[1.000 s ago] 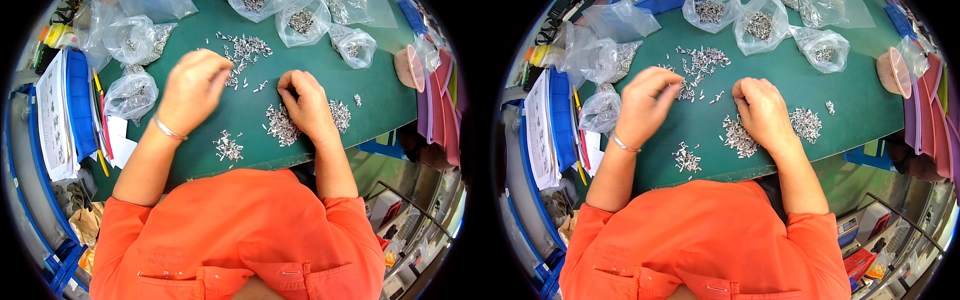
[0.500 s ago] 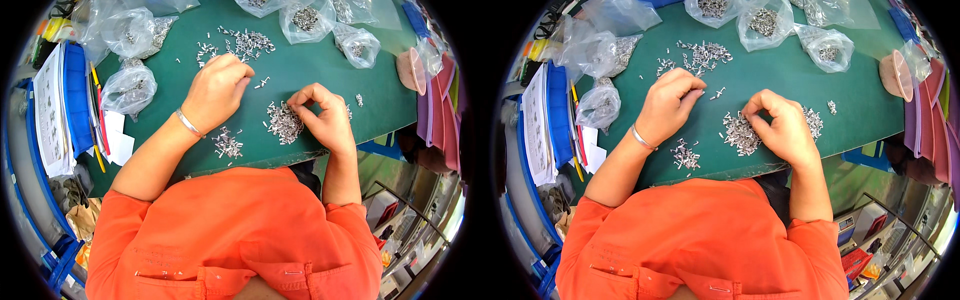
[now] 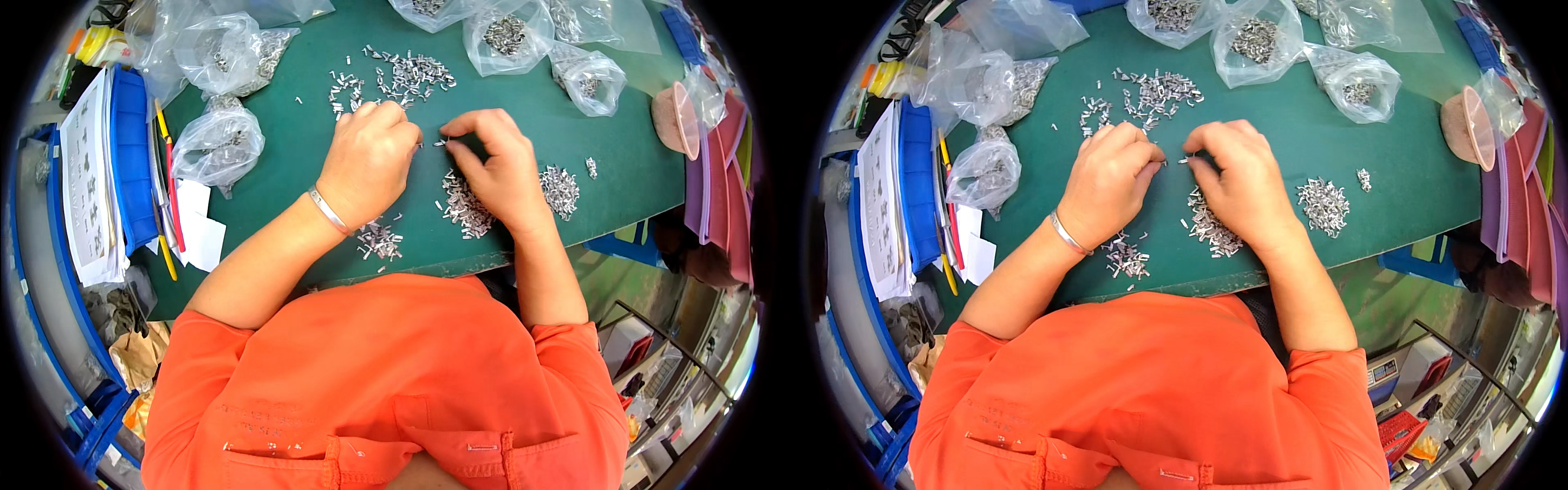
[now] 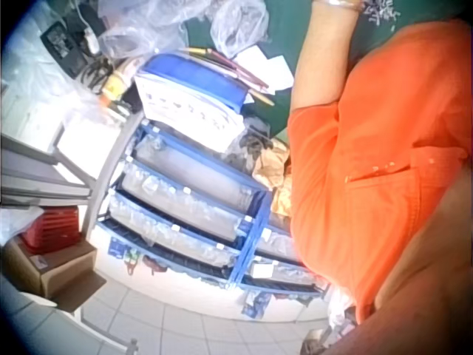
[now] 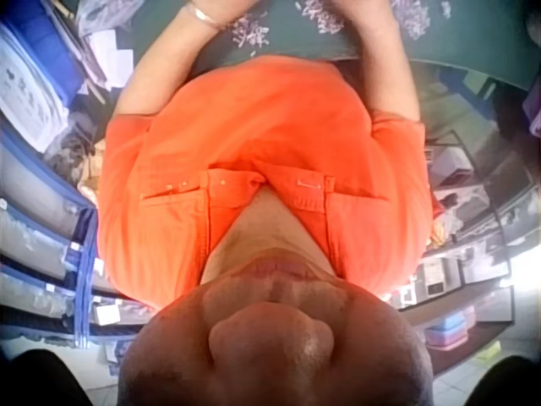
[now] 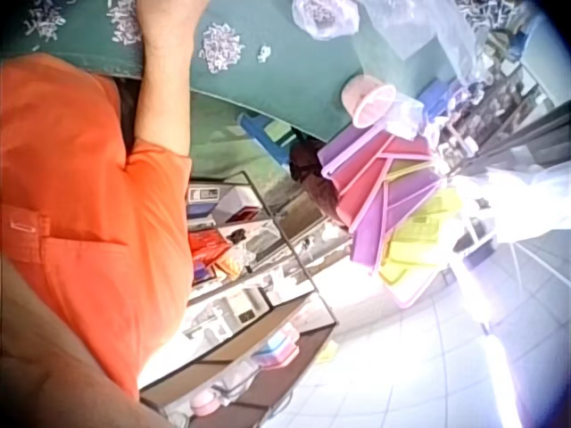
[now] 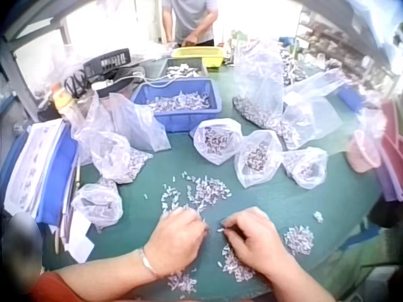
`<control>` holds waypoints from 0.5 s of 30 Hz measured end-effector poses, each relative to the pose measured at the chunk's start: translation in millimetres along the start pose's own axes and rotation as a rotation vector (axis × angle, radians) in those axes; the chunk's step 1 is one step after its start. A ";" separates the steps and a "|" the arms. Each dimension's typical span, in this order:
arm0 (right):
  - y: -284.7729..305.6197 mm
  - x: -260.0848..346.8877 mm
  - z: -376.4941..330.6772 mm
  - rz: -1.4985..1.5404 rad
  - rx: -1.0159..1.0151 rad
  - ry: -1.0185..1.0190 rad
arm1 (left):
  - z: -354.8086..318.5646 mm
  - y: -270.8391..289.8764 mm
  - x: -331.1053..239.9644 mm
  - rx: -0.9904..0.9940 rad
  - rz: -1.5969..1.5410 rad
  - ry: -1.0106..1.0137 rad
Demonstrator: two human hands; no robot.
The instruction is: The person sorts small silver metal fasteners on a green workbench. They pick up individual pieces by hand, separate them into piles, and occasionally transfer them into clear plastic bags.
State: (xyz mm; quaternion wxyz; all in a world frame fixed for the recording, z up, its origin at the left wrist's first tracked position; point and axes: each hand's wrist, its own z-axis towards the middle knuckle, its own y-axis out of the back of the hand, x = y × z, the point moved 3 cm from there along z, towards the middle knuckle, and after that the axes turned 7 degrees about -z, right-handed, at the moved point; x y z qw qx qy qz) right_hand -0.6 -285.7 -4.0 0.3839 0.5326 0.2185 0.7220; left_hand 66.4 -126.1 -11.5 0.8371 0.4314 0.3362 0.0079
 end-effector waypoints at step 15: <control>28.7 -24.3 -18.7 0.260 -0.109 -0.323 | 13.2 -7.1 -7.6 -0.006 -0.108 -0.050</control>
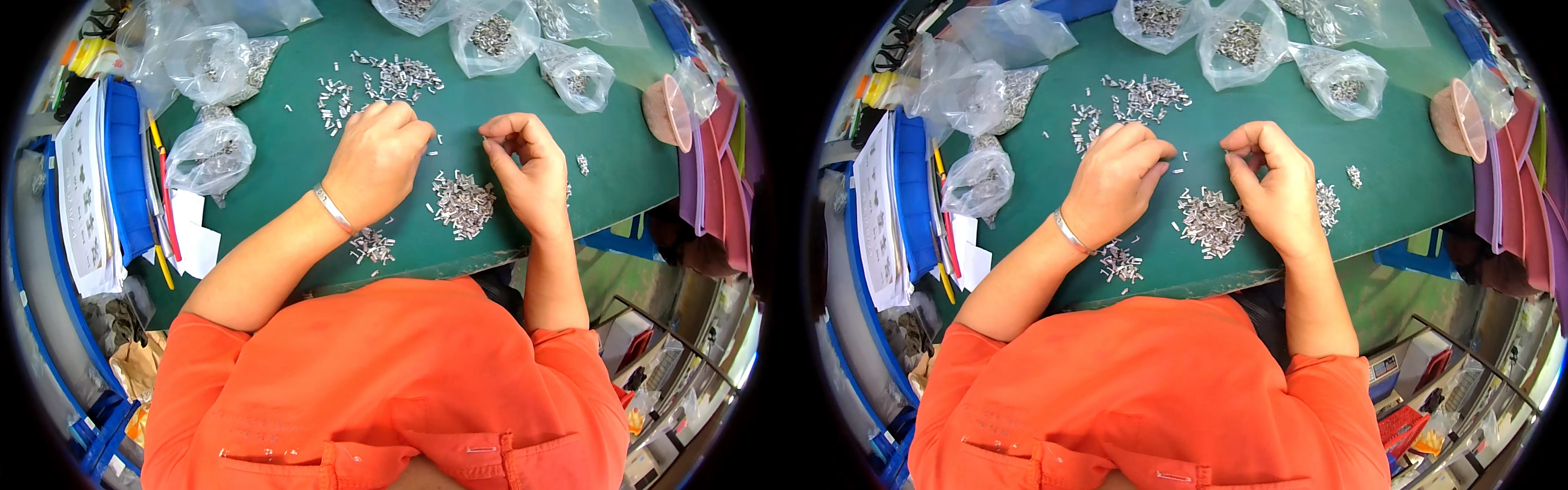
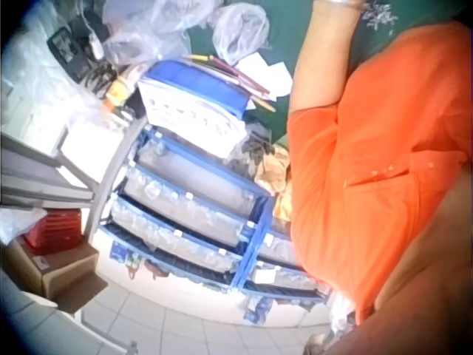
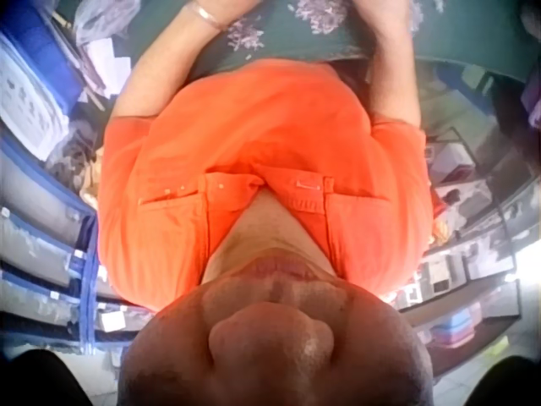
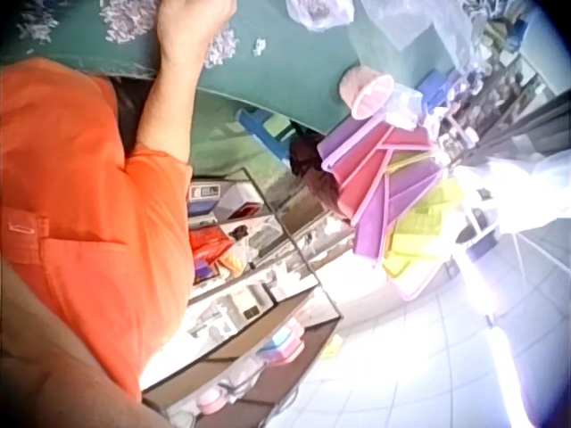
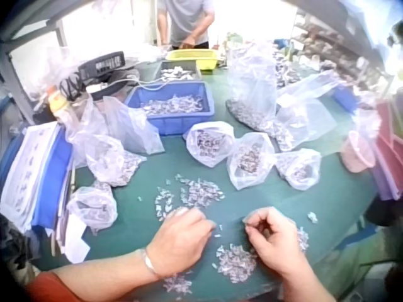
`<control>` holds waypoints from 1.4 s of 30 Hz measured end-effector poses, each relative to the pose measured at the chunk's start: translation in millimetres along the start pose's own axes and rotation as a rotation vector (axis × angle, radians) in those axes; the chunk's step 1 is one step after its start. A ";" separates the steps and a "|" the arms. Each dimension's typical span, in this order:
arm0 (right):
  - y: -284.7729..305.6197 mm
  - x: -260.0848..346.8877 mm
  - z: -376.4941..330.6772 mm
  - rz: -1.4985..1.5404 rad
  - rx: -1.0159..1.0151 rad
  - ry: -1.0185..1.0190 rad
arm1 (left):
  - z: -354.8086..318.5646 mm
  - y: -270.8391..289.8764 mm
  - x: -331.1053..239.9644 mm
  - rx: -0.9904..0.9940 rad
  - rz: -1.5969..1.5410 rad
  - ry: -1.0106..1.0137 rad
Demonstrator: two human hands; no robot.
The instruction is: The person sorts small silver metal fasteners on a green workbench. They pick up individual pieces by hand, separate them into piles, and occasionally transfer them into clear plastic bags.
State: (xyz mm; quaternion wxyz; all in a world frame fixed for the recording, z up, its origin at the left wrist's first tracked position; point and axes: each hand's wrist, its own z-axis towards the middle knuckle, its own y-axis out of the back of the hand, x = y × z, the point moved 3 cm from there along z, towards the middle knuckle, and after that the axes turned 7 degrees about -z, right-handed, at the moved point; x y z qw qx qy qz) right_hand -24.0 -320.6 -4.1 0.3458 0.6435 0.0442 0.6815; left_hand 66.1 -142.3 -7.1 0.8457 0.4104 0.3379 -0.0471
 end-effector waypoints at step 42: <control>-33.9 18.2 -4.3 -0.008 0.126 0.124 | -7.0 16.8 2.2 0.080 -0.438 0.391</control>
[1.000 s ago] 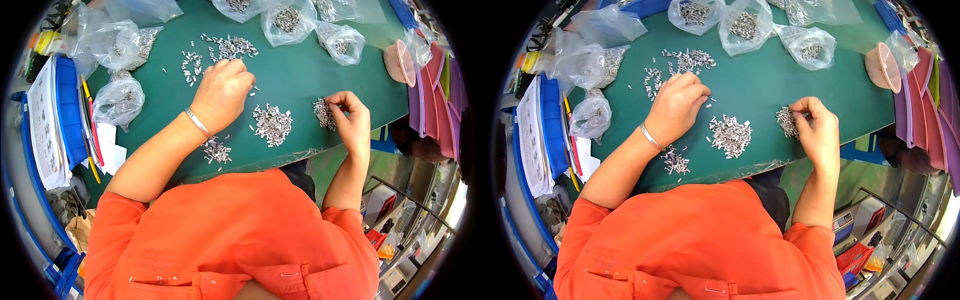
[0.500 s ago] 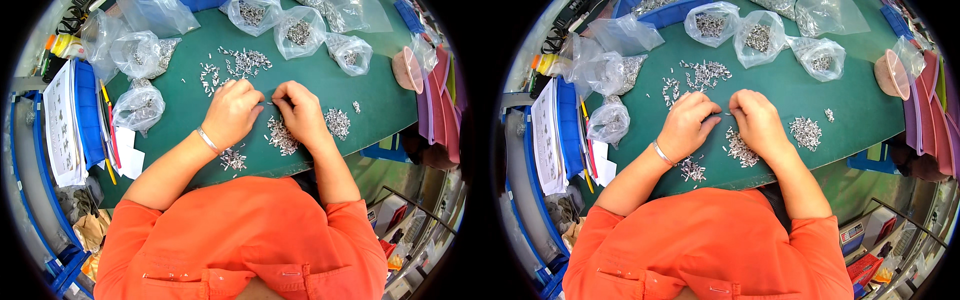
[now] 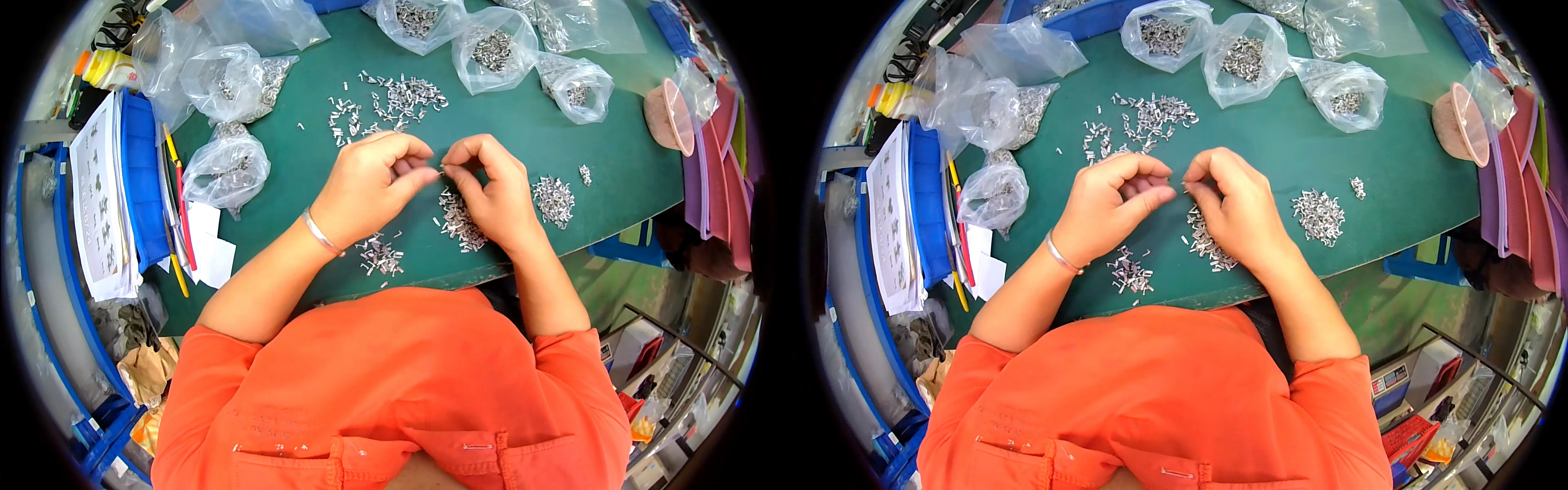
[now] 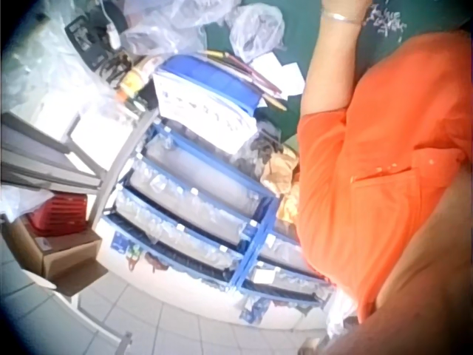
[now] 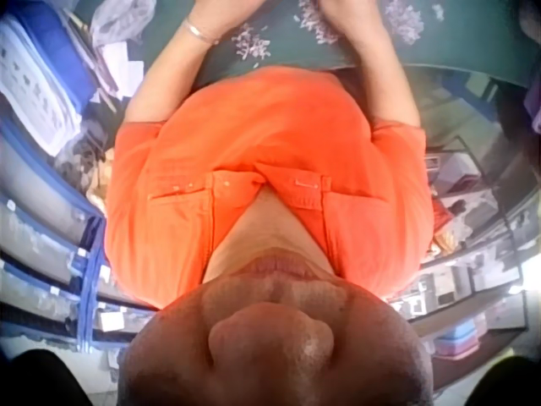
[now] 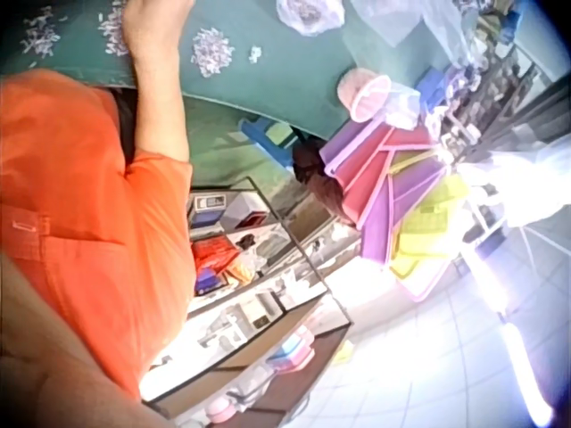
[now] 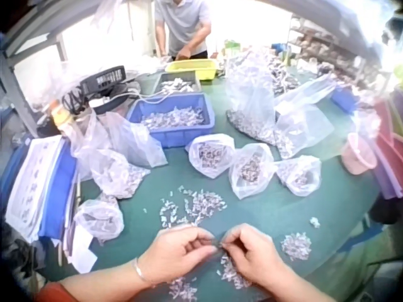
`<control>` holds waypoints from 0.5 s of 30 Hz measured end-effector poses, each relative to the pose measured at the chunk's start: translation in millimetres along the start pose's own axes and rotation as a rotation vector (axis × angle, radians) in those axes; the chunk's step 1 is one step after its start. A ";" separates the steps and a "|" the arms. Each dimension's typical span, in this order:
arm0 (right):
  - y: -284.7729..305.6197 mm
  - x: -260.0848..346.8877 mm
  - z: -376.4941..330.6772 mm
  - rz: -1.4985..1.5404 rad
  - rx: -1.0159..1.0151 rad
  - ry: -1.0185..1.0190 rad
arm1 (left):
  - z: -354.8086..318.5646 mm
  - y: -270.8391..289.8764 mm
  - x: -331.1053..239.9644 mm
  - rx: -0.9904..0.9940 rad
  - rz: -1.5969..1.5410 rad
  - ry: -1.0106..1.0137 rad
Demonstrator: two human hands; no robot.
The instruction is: The person sorts small silver metal fasteners on a green workbench. They pick up individual pieces by hand, separate them into piles, and occasionally transfer them into clear plastic bags.
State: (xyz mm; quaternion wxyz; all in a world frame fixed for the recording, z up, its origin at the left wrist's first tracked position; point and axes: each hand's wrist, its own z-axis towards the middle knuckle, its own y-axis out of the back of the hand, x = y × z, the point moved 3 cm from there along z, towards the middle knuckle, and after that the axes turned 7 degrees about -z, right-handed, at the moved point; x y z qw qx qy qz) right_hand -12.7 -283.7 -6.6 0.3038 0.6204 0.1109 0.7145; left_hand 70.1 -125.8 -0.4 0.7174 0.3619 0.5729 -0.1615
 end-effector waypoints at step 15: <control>-2.1 5.1 3.3 -0.303 0.106 0.191 | -51.3 26.2 -7.1 0.244 0.097 0.034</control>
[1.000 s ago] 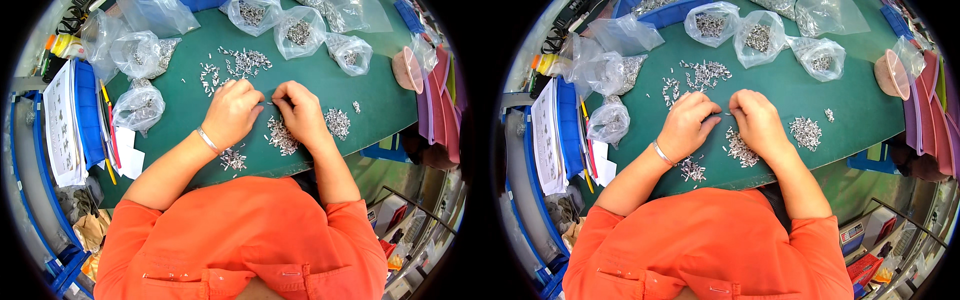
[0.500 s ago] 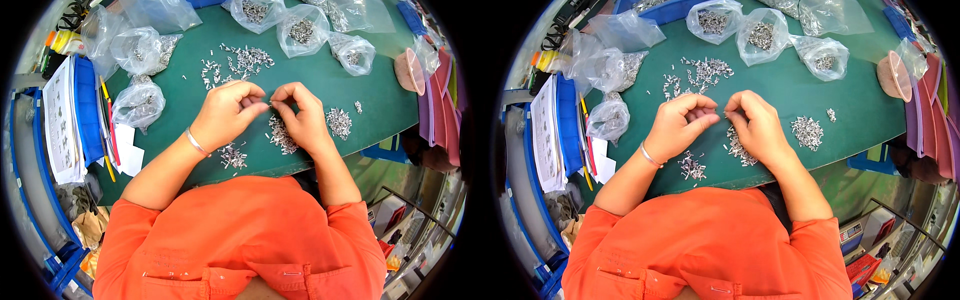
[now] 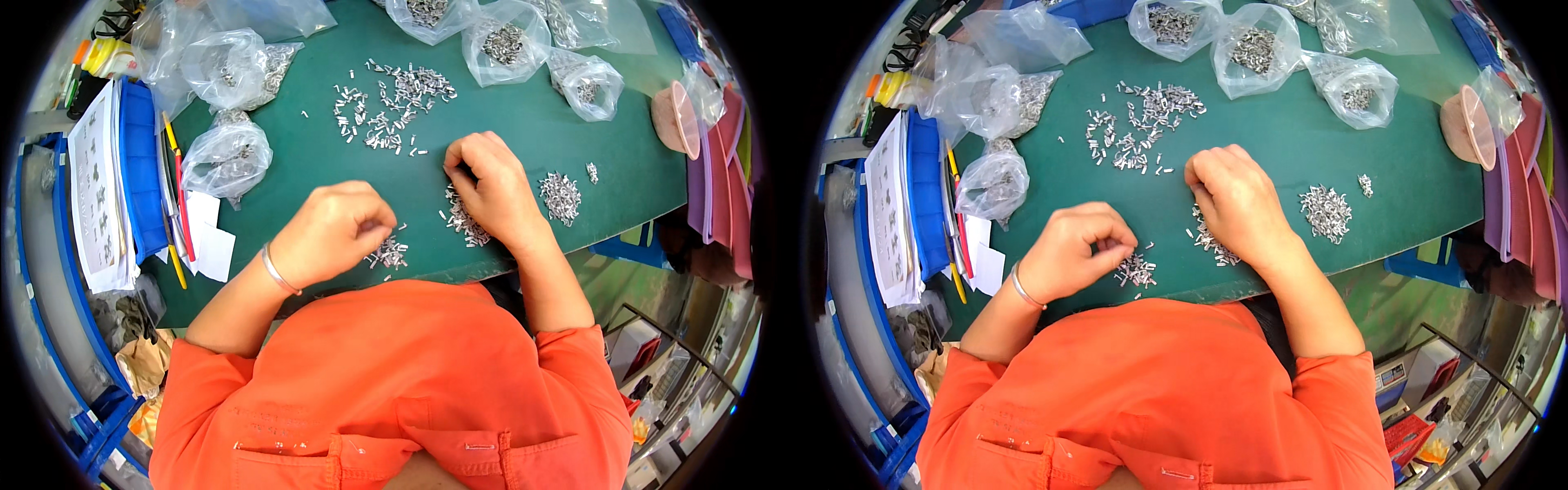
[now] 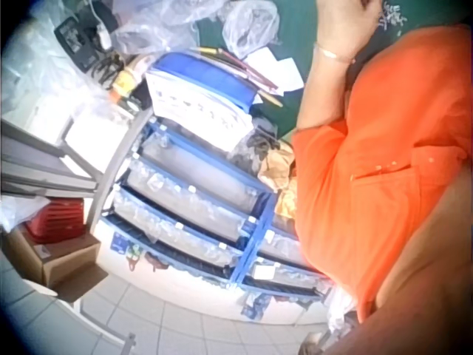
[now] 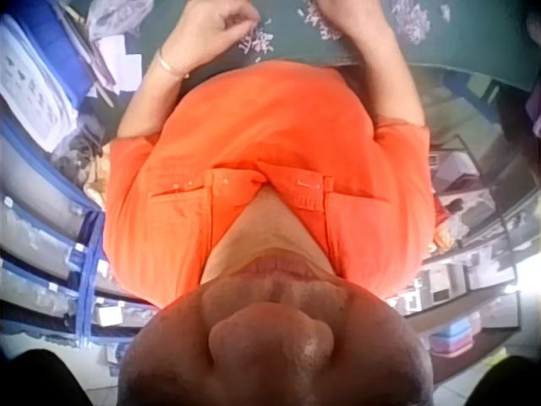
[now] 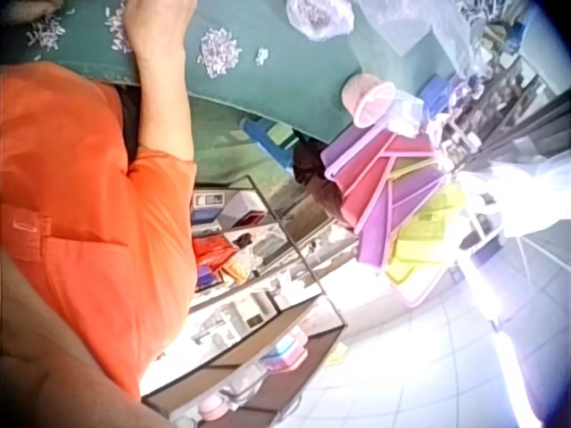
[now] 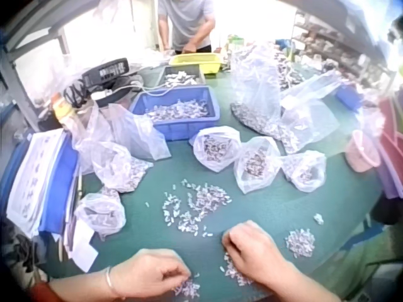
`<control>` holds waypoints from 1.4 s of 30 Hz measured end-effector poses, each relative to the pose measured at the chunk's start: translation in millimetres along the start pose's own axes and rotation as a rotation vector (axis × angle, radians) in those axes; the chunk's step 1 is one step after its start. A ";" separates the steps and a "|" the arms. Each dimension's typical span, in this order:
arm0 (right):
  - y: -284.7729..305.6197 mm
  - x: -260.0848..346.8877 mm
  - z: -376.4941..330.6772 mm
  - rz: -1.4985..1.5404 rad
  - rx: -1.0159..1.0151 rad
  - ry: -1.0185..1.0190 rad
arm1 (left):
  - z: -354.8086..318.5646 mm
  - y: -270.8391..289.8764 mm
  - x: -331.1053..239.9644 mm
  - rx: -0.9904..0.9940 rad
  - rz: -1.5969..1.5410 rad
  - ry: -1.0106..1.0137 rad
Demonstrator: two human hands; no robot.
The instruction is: The person sorts small silver metal fasteners on a green workbench. They pick up individual pieces by hand, separate them into piles, and occasionally transfer them into clear plastic bags.
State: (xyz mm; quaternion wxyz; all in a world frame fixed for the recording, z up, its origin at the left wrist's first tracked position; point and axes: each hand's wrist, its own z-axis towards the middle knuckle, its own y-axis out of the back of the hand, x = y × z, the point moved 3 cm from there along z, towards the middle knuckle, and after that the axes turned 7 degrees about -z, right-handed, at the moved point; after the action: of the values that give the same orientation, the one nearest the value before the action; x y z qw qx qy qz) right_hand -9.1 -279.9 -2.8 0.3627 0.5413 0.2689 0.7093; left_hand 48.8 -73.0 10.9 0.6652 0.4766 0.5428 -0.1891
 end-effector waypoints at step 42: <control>-3.5 6.8 19.8 0.128 0.021 0.040 | 34.4 -1.6 18.8 -0.415 0.349 -0.305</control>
State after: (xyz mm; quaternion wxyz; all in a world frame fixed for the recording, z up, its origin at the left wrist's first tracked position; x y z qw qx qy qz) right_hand 9.7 -272.6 3.7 0.3054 0.5469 0.2483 0.7389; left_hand 72.6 -97.7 -8.2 0.8444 0.3829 0.3737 -0.0267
